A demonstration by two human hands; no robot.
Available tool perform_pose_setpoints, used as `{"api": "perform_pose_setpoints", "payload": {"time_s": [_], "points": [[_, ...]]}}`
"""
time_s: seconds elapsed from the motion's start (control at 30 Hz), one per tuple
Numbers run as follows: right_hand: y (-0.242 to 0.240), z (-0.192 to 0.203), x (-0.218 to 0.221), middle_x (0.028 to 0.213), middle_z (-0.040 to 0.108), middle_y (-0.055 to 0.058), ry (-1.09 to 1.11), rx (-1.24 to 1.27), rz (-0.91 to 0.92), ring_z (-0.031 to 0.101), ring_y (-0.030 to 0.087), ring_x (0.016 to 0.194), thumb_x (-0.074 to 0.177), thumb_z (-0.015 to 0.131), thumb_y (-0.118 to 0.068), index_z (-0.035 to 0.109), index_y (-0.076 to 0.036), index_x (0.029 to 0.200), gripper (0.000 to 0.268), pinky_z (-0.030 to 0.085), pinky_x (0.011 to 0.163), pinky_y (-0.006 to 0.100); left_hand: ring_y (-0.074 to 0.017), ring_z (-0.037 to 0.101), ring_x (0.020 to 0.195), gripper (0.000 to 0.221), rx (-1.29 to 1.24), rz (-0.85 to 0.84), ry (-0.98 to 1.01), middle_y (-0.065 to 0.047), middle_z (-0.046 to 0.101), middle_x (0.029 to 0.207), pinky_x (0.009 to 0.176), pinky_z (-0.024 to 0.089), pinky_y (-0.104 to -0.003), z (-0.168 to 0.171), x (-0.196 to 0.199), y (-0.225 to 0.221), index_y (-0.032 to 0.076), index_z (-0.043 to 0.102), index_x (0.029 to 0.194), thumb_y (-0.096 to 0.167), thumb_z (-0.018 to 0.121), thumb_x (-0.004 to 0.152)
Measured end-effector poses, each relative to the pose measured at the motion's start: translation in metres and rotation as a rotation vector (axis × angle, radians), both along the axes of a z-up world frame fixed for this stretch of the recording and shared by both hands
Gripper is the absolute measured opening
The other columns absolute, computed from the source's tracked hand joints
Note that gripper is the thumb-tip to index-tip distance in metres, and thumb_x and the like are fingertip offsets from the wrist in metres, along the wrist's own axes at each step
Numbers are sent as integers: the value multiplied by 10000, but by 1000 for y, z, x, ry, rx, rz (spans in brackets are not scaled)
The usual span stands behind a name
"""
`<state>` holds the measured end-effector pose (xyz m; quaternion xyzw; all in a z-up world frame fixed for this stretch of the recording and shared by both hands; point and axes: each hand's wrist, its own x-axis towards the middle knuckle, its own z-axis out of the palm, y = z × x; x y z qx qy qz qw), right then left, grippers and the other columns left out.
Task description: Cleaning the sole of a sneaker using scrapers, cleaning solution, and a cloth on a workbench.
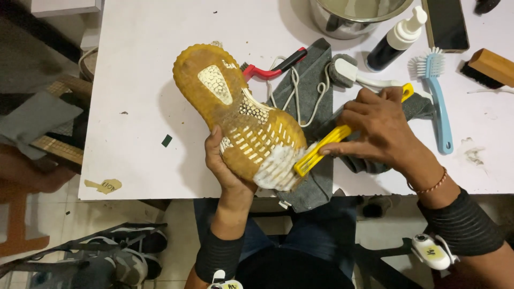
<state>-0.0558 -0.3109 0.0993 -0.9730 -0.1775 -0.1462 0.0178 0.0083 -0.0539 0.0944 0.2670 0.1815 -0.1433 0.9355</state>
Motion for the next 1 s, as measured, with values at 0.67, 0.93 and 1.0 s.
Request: {"api": "perform_pose_setpoints", "payload": {"time_s": [0.67,0.93,1.0], "points": [[28,6,-15,638,442,-15,23,52,98,364,194,721,791,475,-855,547,-175,702,690,250,793,378,-301,634,1049,596,16,12,-28,-149,668,1137,930,528,-455,1,0,-8,47,607,1275,396,643,792],[28,4,-17,643,483,-14,-72,63,81,379,208,754,779,544,-832,614,-172,727,666,245,825,382,-302,635,1063,599,-38,20,-42,-138,667,1154,943,527,-470,0,1,-5,62,606,1297,403,631,805],[42,11,-17,618,400,-26,-60,53,143,357,193,672,808,550,-856,411,-164,644,725,217,750,397,-298,638,1027,583,-31,10,-27,-141,671,1124,910,529,-456,-2,2,-7,57,612,1277,390,648,801]]}}
